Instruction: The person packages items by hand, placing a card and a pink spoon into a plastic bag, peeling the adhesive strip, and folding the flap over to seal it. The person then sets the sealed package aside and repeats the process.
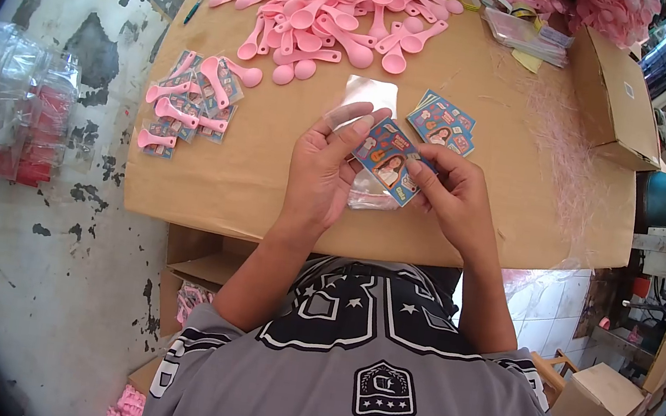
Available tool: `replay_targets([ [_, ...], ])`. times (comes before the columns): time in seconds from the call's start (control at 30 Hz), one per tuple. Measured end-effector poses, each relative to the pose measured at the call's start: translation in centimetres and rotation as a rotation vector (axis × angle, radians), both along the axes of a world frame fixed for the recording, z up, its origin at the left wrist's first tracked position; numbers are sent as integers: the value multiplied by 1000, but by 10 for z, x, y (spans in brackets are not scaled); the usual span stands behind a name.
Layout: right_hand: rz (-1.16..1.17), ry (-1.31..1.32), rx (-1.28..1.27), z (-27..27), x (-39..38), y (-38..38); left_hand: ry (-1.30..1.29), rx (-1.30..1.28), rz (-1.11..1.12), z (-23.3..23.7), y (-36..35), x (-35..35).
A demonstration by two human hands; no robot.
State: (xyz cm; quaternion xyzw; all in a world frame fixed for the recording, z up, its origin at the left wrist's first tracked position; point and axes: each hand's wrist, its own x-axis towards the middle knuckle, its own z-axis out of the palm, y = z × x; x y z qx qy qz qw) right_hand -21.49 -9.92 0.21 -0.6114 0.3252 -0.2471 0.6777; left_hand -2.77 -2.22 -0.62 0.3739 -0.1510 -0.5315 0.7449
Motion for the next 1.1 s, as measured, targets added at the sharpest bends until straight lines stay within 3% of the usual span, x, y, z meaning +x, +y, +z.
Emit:
replay_targets([
  [0.2,-216,-219,131,-10,-4,0,-21,-11,-43,4,-2,-10],
  [0.4,-307,-355,37,-16,21,8,37,-43,-87,3,-4,-25],
  [0.6,-297,-356,189,-6,45,16,-56,-135,-38,-10,-4,-14],
  [0.7,-219,-275,160,-13,43,22,67,-169,53,12,-3,-9],
  [1.0,-301,-255,70,-2,62,43,218,-382,-32,8,-2,7],
  [1.1,-227,-184,54,-12,55,35,223,-403,-60,2,-1,5],
])
